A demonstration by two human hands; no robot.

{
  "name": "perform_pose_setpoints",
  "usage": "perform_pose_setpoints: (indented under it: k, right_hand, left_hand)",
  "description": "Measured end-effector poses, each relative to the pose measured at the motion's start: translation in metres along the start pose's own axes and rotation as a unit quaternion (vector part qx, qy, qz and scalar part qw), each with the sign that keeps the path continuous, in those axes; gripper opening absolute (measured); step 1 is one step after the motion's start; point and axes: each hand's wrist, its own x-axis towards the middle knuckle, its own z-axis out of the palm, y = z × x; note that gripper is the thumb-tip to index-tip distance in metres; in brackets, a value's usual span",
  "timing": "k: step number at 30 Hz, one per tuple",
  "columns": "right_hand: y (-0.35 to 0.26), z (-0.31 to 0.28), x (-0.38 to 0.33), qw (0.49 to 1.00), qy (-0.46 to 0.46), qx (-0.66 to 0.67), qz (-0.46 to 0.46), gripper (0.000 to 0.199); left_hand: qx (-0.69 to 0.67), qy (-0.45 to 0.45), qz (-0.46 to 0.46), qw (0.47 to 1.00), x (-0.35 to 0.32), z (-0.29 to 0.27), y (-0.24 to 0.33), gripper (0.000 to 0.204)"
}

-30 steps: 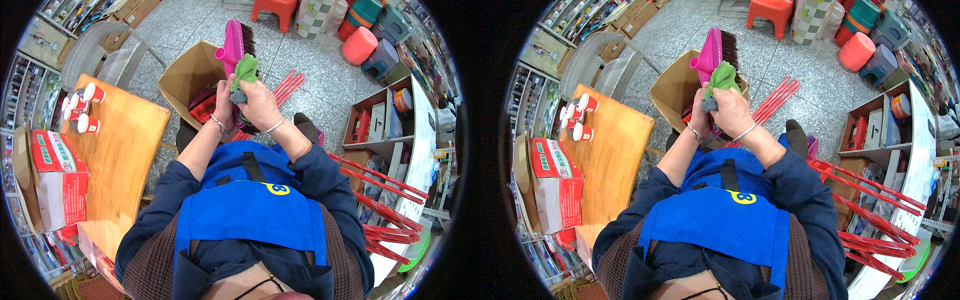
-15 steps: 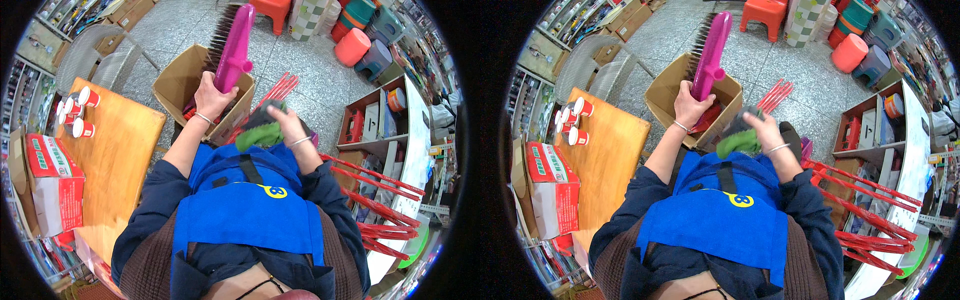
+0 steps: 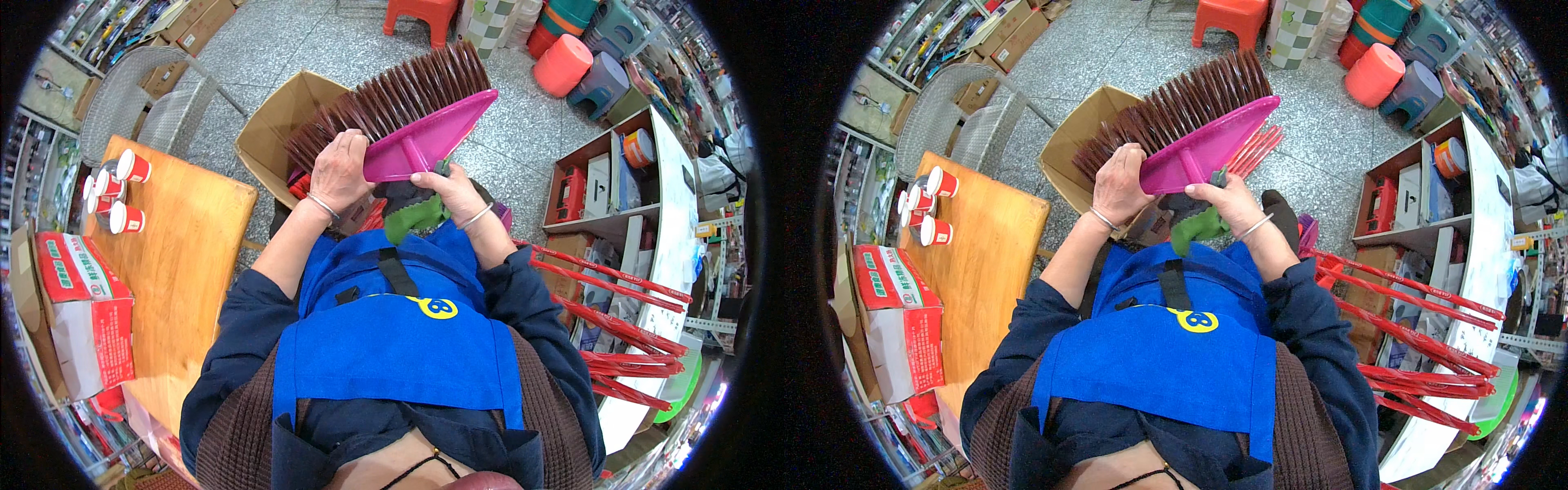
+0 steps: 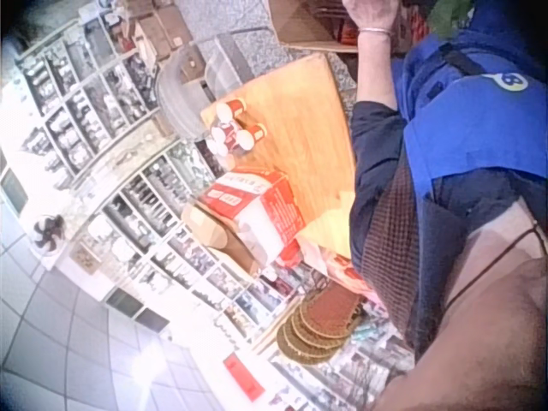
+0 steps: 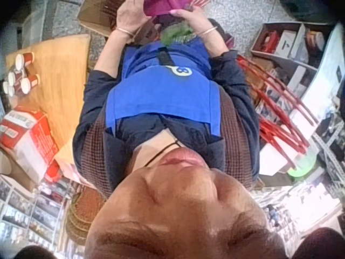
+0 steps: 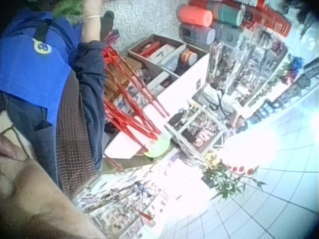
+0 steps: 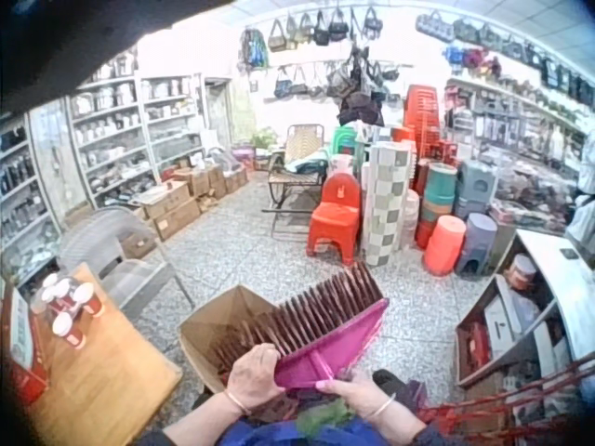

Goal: The person assembles brooms by inserting red handles into red and pink broom heads. They wipe the broom heads with a green cloth, inspect the assembled brooms, and place them on the floor. The person handles broom heads, handles, and a cloth throughout the task.

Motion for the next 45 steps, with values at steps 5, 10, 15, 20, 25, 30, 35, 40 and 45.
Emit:
perform_pose_setpoints:
  k: [5,10,15,20,25,30,35,40,45]
  right_hand:
    - [0.009,0.004,0.003,0.995,0.047,0.084,-0.001,0.021]
    - [0.016,-0.007,0.01,0.988,0.085,0.131,-0.004,0.015]
    - [0.016,-0.004,0.011,0.986,0.073,0.147,-0.008,0.021]
    - [0.014,0.019,-0.005,0.985,0.061,0.158,0.021,0.021]
    - [0.017,0.021,-0.005,0.992,0.008,0.113,0.053,0.023]
    - [0.026,0.006,-0.011,0.996,-0.067,0.034,0.039,0.028]
    - [0.033,-0.024,-0.029,0.998,-0.002,0.01,0.066,0.034]
    - [0.016,-0.041,-0.022,0.958,0.22,0.152,-0.101,0.025]
    - [0.002,-0.004,-0.008,0.945,0.14,-0.095,-0.279,0.027]
  left_hand:
    - [0.01,-0.011,-0.027,1.0,0.0,-0.007,0.008,0.05]
    - [-0.086,0.09,-0.039,0.991,-0.036,-0.012,0.023,0.041]
    - [-0.574,-0.038,-0.41,0.708,-0.06,0.014,0.03,0.038]
    - [-0.77,0.099,-0.401,0.487,-0.046,0.025,0.022,0.035]
    - [-0.812,0.045,-0.412,0.412,-0.033,0.032,0.025,0.027]
    - [-0.84,0.067,-0.41,0.35,-0.029,0.034,0.015,0.029]
    - [-0.811,0.119,-0.408,0.402,-0.031,0.026,-0.007,0.026]
    - [-0.761,0.146,-0.408,0.483,-0.04,0.028,-0.013,0.023]
    - [-0.742,0.126,-0.435,0.495,-0.049,0.037,-0.007,0.023]
